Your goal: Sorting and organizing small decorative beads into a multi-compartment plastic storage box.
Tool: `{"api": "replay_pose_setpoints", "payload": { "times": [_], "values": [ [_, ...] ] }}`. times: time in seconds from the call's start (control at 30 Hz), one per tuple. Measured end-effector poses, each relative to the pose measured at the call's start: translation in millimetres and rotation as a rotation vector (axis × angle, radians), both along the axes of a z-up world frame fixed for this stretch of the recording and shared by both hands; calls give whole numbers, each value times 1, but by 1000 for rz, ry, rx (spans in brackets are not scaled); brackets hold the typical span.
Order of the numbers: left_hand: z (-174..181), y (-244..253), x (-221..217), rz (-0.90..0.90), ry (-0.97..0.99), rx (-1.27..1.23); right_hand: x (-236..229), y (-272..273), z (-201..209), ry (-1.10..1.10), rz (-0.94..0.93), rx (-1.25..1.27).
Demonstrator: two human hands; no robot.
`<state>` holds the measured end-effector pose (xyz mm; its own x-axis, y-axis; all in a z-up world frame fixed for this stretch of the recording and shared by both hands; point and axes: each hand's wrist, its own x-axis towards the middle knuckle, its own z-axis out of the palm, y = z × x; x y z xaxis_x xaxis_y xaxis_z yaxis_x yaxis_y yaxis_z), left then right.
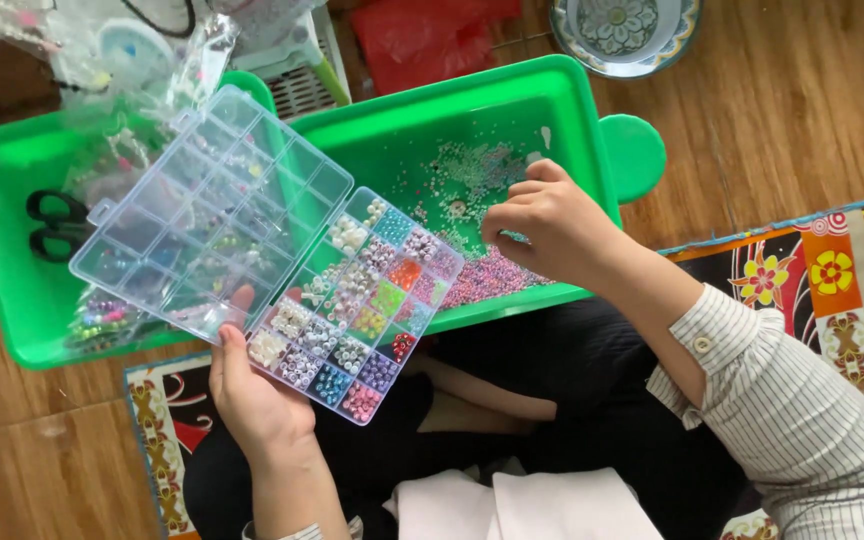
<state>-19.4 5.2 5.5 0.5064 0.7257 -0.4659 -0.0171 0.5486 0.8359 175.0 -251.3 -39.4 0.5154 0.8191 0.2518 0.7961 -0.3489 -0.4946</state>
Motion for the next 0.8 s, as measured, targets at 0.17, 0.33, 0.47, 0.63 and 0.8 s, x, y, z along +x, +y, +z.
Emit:
{"api": "replay_pose_setpoints", "payload": {
  "times": [0.17, 0.33, 0.47, 0.63, 0.8],
  "values": [
    [1, -2, 3, -19, 24, 22, -5, 2, 22, 174, 10, 228],
    [2, -4, 5, -15, 51, 5, -16, 8, 22, 309, 120, 353],
    [-4, -1, 1, -27, -21, -9, -6, 4, 24, 372, -43, 346],
    [-3, -1, -1, -51, -29, 14, 8, -13, 10, 493, -190, 163],
    [-1, -1, 0, -48, -30, 10, 10, -13, -8, 249, -108, -44]
  ]
}}
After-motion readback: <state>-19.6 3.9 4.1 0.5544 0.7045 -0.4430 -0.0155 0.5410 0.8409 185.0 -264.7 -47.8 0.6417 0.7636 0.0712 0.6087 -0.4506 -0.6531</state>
